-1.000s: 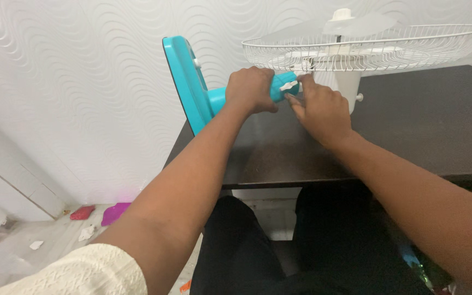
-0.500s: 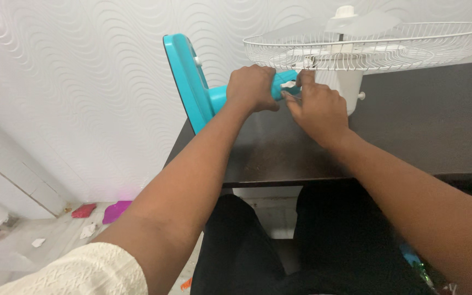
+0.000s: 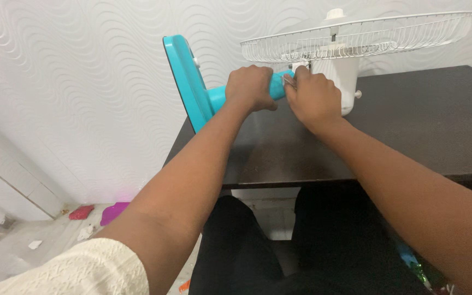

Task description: The person reassembles a disassembled electric fan on a table. They attach the front grille, install the fan blades, secure the blade cap, and fasten the fan head to the stand using a screwdriver.

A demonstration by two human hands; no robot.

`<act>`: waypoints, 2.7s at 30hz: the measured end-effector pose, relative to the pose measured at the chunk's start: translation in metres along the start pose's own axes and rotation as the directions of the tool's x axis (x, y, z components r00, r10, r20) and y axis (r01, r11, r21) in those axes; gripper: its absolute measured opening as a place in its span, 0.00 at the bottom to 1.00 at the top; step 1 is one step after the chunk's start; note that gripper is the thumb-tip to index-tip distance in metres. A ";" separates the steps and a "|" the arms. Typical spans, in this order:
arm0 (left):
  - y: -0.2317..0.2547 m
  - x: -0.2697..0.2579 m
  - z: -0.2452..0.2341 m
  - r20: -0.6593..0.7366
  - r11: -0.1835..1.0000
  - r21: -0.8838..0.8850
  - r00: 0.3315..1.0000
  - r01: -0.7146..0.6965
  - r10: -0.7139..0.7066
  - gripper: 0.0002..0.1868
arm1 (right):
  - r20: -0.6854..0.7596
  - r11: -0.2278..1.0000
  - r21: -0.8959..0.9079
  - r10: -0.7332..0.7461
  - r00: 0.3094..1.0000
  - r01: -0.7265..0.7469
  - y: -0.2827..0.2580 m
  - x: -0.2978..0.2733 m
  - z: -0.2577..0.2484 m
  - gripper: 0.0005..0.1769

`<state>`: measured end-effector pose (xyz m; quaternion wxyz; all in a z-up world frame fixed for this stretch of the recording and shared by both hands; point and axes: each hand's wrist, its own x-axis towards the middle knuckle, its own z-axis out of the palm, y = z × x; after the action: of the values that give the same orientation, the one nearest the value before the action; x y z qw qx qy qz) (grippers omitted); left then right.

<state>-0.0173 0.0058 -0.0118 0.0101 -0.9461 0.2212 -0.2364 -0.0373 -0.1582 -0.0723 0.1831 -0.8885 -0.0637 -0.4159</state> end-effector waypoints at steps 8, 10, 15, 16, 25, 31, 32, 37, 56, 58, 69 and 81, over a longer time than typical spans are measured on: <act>0.005 -0.007 -0.002 0.027 1.000 0.015 0.999 0.017 -0.017 0.30 | 0.634 0.162 0.687 0.343 0.693 -0.709 0.021 0.013 0.035 0.21; 0.005 -0.010 -0.002 0.028 1.000 0.021 1.000 0.011 -0.011 0.30 | 0.589 0.292 0.678 0.332 0.737 -0.674 0.022 0.007 0.028 0.20; 0.004 -0.009 0.001 0.014 1.000 0.017 1.000 0.003 -0.004 0.31 | 0.131 0.926 0.343 0.116 0.985 -0.155 0.015 -0.007 -0.010 0.21; 0.003 -0.009 0.001 0.007 1.000 0.015 1.000 0.001 -0.001 0.31 | -0.020 0.994 0.076 -0.076 0.997 0.077 0.012 -0.009 -0.019 0.22; 0.000 0.002 0.001 -0.001 1.000 0.006 1.000 0.009 -0.009 0.32 | 0.419 0.689 0.570 0.225 0.880 -0.448 -0.006 0.016 -0.009 0.26; 0.002 -0.006 0.004 -0.021 1.000 0.007 1.000 -0.007 0.007 0.32 | 0.572 0.656 0.487 0.259 0.778 -0.577 0.009 0.006 -0.017 0.33; 0.002 -0.008 0.004 -0.022 1.000 0.001 1.000 -0.006 0.006 0.30 | 0.416 0.831 0.390 0.227 0.881 -0.398 0.008 0.001 -0.020 0.33; 0.002 -0.006 0.003 -0.045 1.000 -0.005 0.999 0.011 -0.011 0.29 | 0.186 0.994 -0.036 -0.091 0.978 0.099 0.004 -0.001 -0.019 0.30; -0.005 0.013 0.004 -0.041 1.000 0.009 0.999 0.010 -0.010 0.29 | 0.438 0.762 0.491 0.203 0.876 -0.422 -0.001 0.022 0.003 0.30; -0.005 0.016 0.004 -0.045 1.000 0.009 0.999 0.018 -0.017 0.29 | 0.606 0.508 0.579 0.255 0.753 -0.638 -0.002 0.030 0.013 0.30; -0.006 0.017 0.003 -0.056 1.000 -0.014 0.998 0.010 -0.011 0.26 | 0.281 0.923 0.319 0.124 0.952 -0.214 0.013 0.019 0.006 0.34; -0.006 0.024 0.006 -0.030 1.000 -0.006 0.999 0.026 -0.026 0.25 | 0.496 0.777 0.499 0.108 0.862 -0.384 0.000 0.025 0.010 0.34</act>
<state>0.0065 0.0007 -0.0056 0.0009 -0.9453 0.2098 -0.2499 -0.0138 -0.1556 -0.0595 0.4808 -0.8596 -0.1075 -0.1355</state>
